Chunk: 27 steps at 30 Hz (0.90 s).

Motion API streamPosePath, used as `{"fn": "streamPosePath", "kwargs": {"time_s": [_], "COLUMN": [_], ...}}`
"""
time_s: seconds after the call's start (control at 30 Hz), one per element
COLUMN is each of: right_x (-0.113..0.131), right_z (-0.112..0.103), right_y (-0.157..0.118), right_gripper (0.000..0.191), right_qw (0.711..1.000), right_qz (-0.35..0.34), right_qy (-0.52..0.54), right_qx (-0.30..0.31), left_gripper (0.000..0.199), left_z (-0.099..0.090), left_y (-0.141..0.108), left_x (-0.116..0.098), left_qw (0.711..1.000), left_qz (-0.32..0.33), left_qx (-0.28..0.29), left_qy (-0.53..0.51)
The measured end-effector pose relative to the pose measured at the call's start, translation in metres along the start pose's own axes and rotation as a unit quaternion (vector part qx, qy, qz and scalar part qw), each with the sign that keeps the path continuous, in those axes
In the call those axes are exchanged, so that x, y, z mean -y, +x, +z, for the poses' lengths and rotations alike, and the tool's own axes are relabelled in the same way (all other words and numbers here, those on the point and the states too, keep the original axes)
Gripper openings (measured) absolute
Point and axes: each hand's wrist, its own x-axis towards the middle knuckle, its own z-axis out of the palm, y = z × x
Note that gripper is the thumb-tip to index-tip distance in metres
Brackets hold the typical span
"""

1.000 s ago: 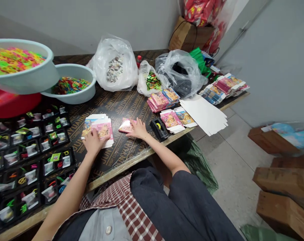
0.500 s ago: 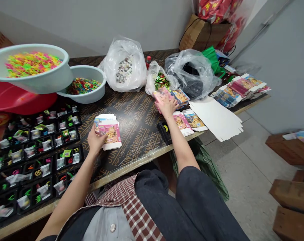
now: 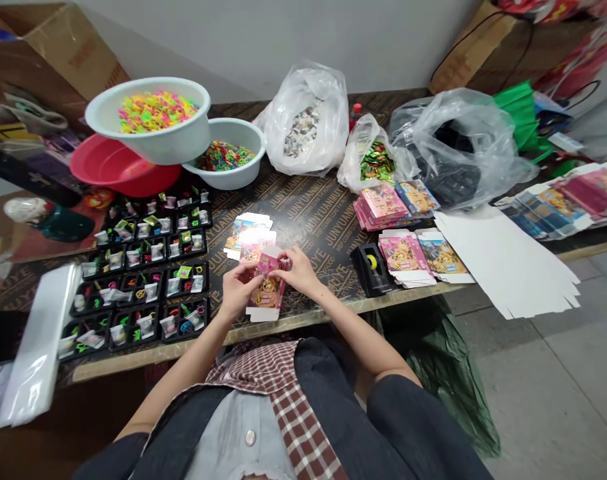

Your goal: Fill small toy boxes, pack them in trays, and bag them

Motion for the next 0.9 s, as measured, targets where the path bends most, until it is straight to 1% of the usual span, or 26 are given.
{"fn": "streamPosePath", "kwargs": {"time_s": [0.03, 0.07, 0.1, 0.13, 0.17, 0.23, 0.27, 0.3, 0.33, 0.37, 0.4, 0.43, 0.47, 0.5, 0.53, 0.57, 0.63, 0.67, 0.7, 0.77, 0.8, 0.83, 0.9], "right_x": [0.003, 0.006, 0.008, 0.01, 0.012, 0.014, 0.015, 0.015, 0.014, 0.013, 0.011, 0.009, 0.007, 0.004, 0.002, 0.0, -0.003, -0.004, -0.005, -0.006, -0.006, -0.007, -0.009], "right_z": [0.003, 0.004, 0.003, 0.001, -0.001, -0.006, -0.007, -0.009, -0.01, -0.011, -0.012, -0.013, -0.013, -0.013, -0.012, -0.011, -0.008, -0.006, -0.004, 0.001, 0.004, 0.007, 0.014], "right_y": [-0.003, -0.006, -0.008, -0.01, -0.012, -0.015, -0.016, -0.017, -0.018, -0.019, -0.019, -0.02, -0.02, -0.021, -0.023, -0.025, -0.03, -0.033, -0.036, -0.042, -0.045, -0.048, -0.053], "right_gripper": [0.034, 0.035, 0.037, 0.039, 0.04, 0.042, 0.044, 0.047, 0.049, 0.05, 0.052, 0.056, 0.063, 0.071, 0.076, 0.074, 0.056, 0.046, 0.038, 0.027, 0.024, 0.022, 0.021], "right_qw": [1.0, 0.999, 0.998, 0.997, 0.996, 0.987, 0.98, 0.97, 0.961, 0.952, 0.946, 0.943, 0.941, 0.94, 0.94, 0.939, 0.93, 0.93, 0.936, 0.957, 0.965, 0.97, 0.974], "right_qz": [0.012, 0.024, 0.035, 0.044, 0.053, 0.072, 0.08, 0.085, 0.087, 0.085, 0.081, 0.076, 0.075, 0.079, 0.088, 0.101, 0.13, 0.139, 0.143, 0.14, 0.133, 0.127, 0.117], "right_qy": [0.013, 0.027, 0.041, 0.057, 0.075, 0.129, 0.163, 0.198, 0.235, 0.271, 0.3, 0.319, 0.328, 0.331, 0.33, 0.327, 0.322, 0.314, 0.3, 0.253, 0.226, 0.202, 0.172], "right_qx": [-0.011, -0.016, -0.014, -0.005, 0.011, 0.06, 0.086, 0.108, 0.119, 0.114, 0.09, 0.053, 0.018, -0.001, 0.006, 0.04, 0.121, 0.133, 0.116, 0.024, -0.022, -0.055, -0.09], "left_gripper": [0.028, 0.03, 0.034, 0.04, 0.047, 0.059, 0.063, 0.064, 0.065, 0.065, 0.063, 0.061, 0.059, 0.056, 0.054, 0.052, 0.044, 0.039, 0.034, 0.031, 0.031, 0.033, 0.038], "left_z": [-0.001, -0.002, -0.003, -0.004, -0.004, -0.004, -0.004, -0.004, -0.005, -0.006, -0.006, -0.007, -0.008, -0.009, -0.01, -0.011, -0.013, -0.014, -0.014, -0.012, -0.01, -0.007, 0.002], "left_y": [-0.005, -0.009, -0.014, -0.019, -0.024, -0.032, -0.035, -0.037, -0.038, -0.037, -0.035, -0.033, -0.03, -0.028, -0.026, -0.024, -0.021, -0.02, -0.019, -0.017, -0.017, -0.016, -0.017], "left_x": [0.0, 0.002, 0.004, 0.006, 0.01, 0.016, 0.018, 0.019, 0.02, 0.019, 0.017, 0.014, 0.011, 0.007, 0.005, 0.003, 0.003, 0.004, 0.006, 0.011, 0.013, 0.014, 0.014], "left_qw": [1.0, 1.0, 0.999, 0.994, 0.983, 0.939, 0.918, 0.904, 0.902, 0.909, 0.92, 0.93, 0.937, 0.941, 0.943, 0.945, 0.952, 0.959, 0.966, 0.981, 0.987, 0.991, 0.987], "left_qz": [0.003, -0.002, -0.015, -0.039, -0.075, -0.16, -0.194, -0.215, -0.222, -0.218, -0.209, -0.2, -0.193, -0.188, -0.182, -0.176, -0.16, -0.15, -0.139, -0.111, -0.1, -0.097, -0.11], "left_qx": [-0.004, 0.005, 0.029, 0.066, 0.117, 0.227, 0.265, 0.287, 0.292, 0.281, 0.259, 0.234, 0.215, 0.203, 0.198, 0.201, 0.211, 0.21, 0.202, 0.157, 0.125, 0.093, 0.028], "left_qy": [-0.001, -0.013, -0.039, -0.076, -0.121, -0.201, -0.224, -0.232, -0.229, -0.219, -0.208, -0.201, -0.198, -0.197, -0.196, -0.19, -0.153, -0.119, -0.08, -0.015, -0.007, -0.023, -0.113]}}
